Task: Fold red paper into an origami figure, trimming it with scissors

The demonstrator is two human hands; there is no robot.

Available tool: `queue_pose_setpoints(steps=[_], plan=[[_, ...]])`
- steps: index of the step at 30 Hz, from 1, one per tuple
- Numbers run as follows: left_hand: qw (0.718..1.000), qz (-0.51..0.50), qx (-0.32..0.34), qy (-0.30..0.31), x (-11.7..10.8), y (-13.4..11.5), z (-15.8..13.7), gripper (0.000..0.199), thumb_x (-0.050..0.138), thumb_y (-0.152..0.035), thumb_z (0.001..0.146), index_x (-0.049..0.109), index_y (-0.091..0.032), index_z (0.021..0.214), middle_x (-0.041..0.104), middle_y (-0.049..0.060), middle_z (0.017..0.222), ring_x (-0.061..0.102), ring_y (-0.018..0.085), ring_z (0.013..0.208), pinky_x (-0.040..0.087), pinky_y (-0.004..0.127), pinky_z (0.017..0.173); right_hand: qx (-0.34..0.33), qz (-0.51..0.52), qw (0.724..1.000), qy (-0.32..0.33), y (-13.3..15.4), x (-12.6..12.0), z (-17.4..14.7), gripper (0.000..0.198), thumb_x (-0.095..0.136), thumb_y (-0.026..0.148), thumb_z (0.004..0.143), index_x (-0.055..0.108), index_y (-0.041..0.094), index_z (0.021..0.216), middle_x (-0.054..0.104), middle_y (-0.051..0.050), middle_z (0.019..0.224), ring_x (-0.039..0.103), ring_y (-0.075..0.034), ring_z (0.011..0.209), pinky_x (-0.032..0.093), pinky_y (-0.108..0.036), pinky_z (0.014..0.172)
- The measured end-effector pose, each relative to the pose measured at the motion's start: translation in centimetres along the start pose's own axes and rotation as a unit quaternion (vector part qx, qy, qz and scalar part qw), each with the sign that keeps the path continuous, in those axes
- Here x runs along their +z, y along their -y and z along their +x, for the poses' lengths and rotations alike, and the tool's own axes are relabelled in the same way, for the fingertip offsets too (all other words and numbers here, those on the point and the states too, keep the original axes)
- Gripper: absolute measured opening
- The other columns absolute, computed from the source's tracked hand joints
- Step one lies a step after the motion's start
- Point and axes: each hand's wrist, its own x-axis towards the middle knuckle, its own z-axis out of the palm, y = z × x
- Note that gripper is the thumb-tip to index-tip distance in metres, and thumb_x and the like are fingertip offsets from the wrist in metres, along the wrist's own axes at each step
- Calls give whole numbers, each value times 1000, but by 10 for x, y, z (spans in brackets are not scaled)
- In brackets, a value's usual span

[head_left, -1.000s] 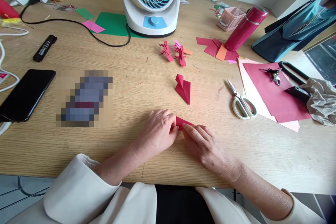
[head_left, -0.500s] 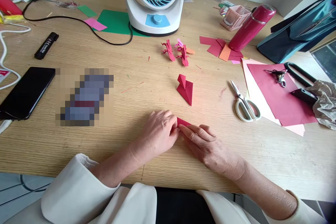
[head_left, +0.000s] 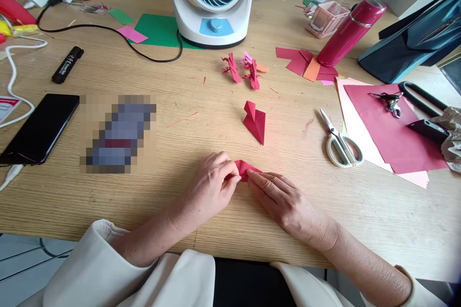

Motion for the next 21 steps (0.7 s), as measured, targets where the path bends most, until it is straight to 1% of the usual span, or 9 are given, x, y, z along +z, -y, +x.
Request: queue_pose_setpoints(steps=[4, 7, 14, 17, 21], plan=[[1000, 10, -19, -10, 3, -1, 1, 20, 55, -5, 86, 49, -18, 72, 54, 2, 85, 52, 18, 84, 42, 32, 77, -8, 4, 1000, 7, 0, -2, 1, 41, 43, 5, 98, 53, -3, 138, 56, -25, 141, 59, -32, 124, 56, -46, 102], [1000, 12, -22, -15, 5, 0, 1, 20, 55, -5, 85, 48, -19, 73, 53, 2, 86, 52, 18, 84, 43, 33, 76, 2, 4, 1000, 4, 1, 0, 2, 40, 42, 6, 99, 55, -2, 136, 55, -25, 141, 59, -31, 124, 56, -46, 102], [1000, 13, -18, -18, 7, 5, -3, 19, 52, -5, 88, 46, -19, 76, 52, 4, 89, 52, 19, 85, 45, 34, 78, 22, 1, 1000, -18, 4, 2, 5, 34, 46, 5, 98, 64, 1, 127, 61, -22, 135, 64, -29, 117, 58, -44, 99], [1000, 21, -16, -9, 6, 5, -3, 17, 50, -8, 91, 47, -19, 78, 51, 5, 91, 52, 20, 87, 46, 35, 79, 24, -5, 999, -21, 6, 0, 6, 35, 46, 6, 98, 64, 1, 127, 61, -23, 135, 64, -28, 117, 58, -44, 98], [998, 57, 1, -9, 7, 5, -3, 18, 42, -10, 95, 47, -19, 80, 51, 6, 94, 52, 21, 89, 46, 37, 82, 16, -24, 999, -15, 8, -1, 7, 38, 44, 5, 97, 60, -1, 131, 62, -24, 134, 64, -29, 118, 59, -43, 97]])
